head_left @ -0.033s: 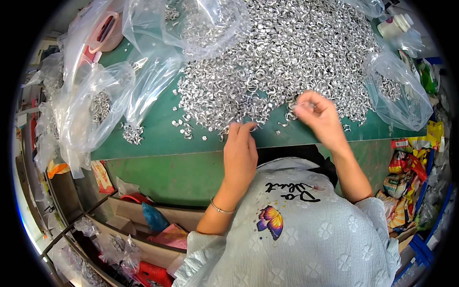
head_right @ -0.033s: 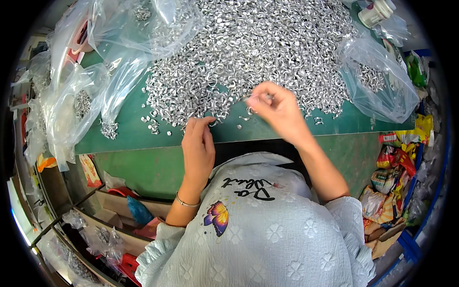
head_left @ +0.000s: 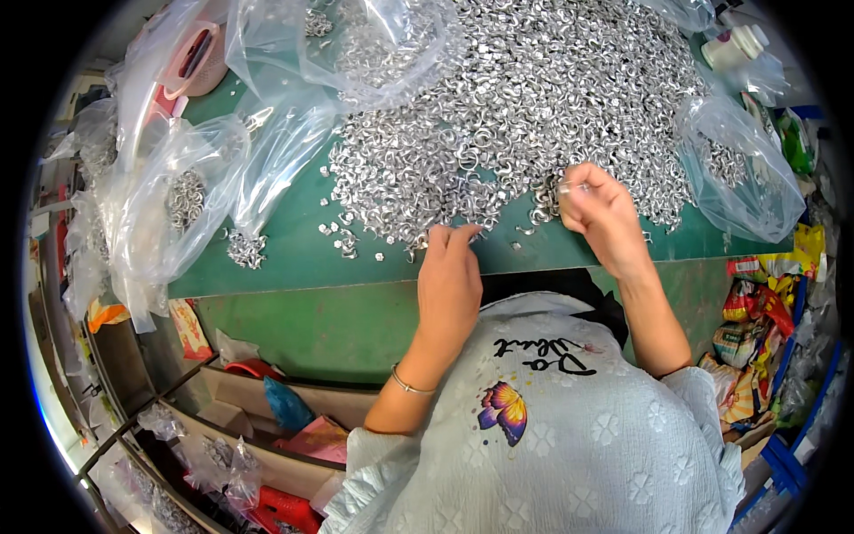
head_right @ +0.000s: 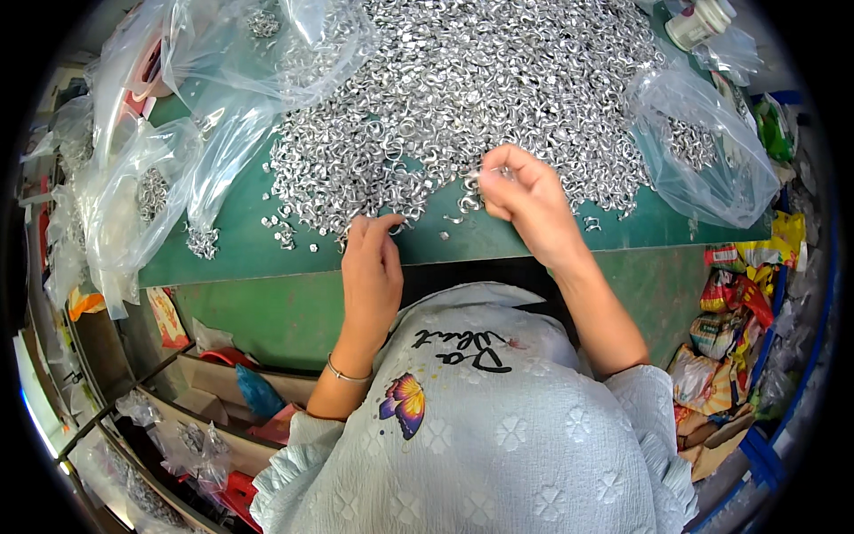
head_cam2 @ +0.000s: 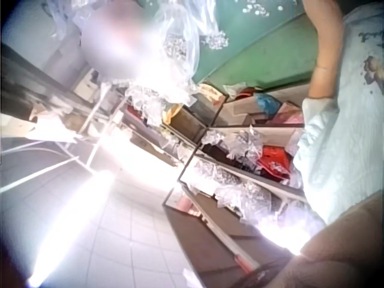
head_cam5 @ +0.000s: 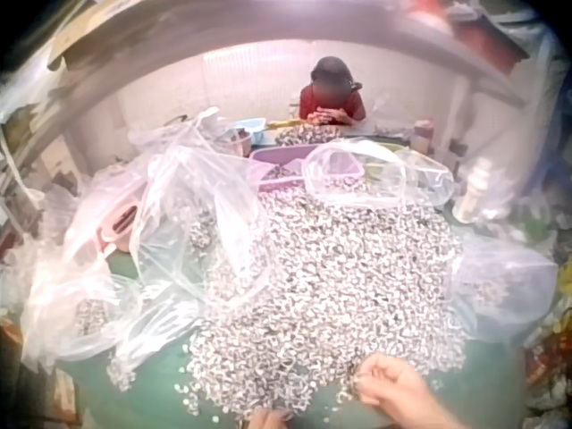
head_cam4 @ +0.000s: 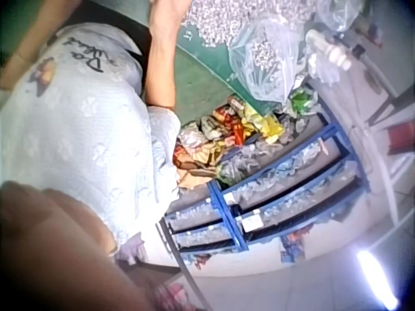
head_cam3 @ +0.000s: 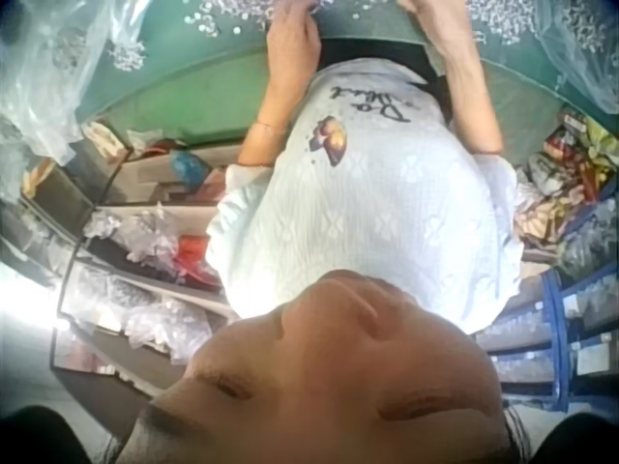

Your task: The person sorts small metal eyelets from a large pile on a table into plastic bags and a pink container by hand.

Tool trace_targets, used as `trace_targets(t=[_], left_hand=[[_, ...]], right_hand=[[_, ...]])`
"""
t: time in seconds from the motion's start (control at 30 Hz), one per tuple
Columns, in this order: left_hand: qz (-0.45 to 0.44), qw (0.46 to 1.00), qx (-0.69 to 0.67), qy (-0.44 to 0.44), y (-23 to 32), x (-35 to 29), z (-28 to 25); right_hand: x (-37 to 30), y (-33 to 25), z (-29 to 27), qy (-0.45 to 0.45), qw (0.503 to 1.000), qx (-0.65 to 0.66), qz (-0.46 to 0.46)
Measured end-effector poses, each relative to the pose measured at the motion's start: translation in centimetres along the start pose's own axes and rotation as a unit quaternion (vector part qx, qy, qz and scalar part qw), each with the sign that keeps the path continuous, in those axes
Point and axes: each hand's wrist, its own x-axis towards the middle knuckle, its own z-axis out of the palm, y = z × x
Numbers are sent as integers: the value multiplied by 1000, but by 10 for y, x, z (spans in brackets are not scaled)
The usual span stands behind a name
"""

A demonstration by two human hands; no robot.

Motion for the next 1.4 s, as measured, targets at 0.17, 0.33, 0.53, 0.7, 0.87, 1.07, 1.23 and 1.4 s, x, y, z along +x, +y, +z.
trace_targets(t=[0.17,0.33,0.53,0.7,0.87,1.07,1.23,1.4], left_hand=[[38,993,113,-26,4,12,4],[73,990,116,-30,2,18,7],[85,995,61,7,-4,18,11],[49,996,-76,25,-2,26,6],[-270,717,-638,-74,2,38,-13],[-263,828,-489,-73,-6,30,-18],[55,997,42,17,5,40,3],[80,988,132,-23,10,50,13]], right_hand=[[-5,-10,-5,-8,990,101,102],[-14,6,-4,34,754,-620,-213],[-9,8,0,-23,641,-742,-196],[-5,-6,-4,-13,762,-632,-142],[-5,-18,-8,18,987,-155,36],[4,-6,-18,-37,984,149,88],[12,0,21,27,843,-527,-109],[17,1,18,60,814,-561,-140]])
